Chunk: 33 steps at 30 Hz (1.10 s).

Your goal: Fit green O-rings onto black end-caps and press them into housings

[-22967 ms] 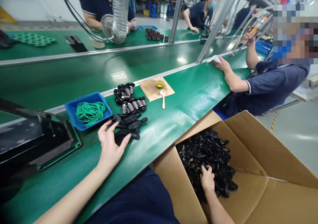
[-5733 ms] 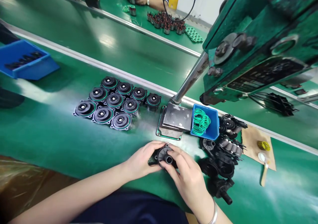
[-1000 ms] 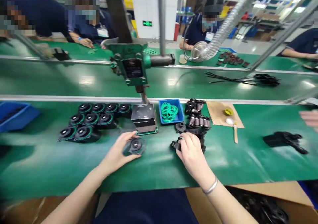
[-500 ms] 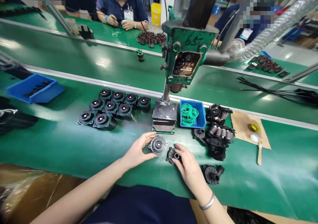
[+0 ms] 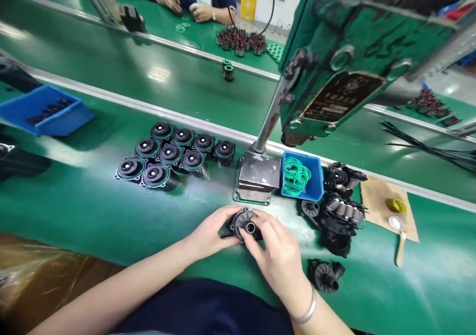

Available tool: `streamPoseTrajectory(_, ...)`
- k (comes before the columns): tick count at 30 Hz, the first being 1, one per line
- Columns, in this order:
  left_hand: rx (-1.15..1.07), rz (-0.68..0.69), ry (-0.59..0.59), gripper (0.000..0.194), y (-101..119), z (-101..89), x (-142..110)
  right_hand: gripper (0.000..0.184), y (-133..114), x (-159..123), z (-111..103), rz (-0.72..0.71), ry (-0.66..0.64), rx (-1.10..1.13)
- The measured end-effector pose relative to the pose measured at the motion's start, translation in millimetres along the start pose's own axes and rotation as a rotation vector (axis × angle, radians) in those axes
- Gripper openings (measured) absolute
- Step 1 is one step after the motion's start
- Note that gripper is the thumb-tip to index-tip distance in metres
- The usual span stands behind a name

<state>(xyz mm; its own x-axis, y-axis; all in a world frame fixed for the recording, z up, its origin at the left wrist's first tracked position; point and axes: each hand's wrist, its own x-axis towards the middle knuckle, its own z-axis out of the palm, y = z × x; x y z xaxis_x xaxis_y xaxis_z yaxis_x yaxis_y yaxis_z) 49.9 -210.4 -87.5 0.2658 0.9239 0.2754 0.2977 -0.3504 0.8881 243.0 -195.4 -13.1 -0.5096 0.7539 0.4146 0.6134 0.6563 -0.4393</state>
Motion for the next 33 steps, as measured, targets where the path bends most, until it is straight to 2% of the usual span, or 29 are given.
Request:
streamPoseTrajectory(23,-0.019,0.024,-0.018,0.068,5,-2.8,2,0.016,1,8,-7,-0.052,-0.079,-0.099)
streamPoseTrajectory(29,0.046,0.146,-0.031,0.060,-3,4.7,2,0.015,1,3,3,-0.018,-0.077,-0.092)
streamPoseTrajectory(31,0.104,0.165,0.003,0.059,0,4.8,2,0.015,3,6,-3,-0.018,-0.091,-0.071)
streamPoseTrajectory(33,0.154,0.201,0.032,0.060,11,-2.2,8,0.024,6,18,-25,-0.054,-0.127,-0.029)
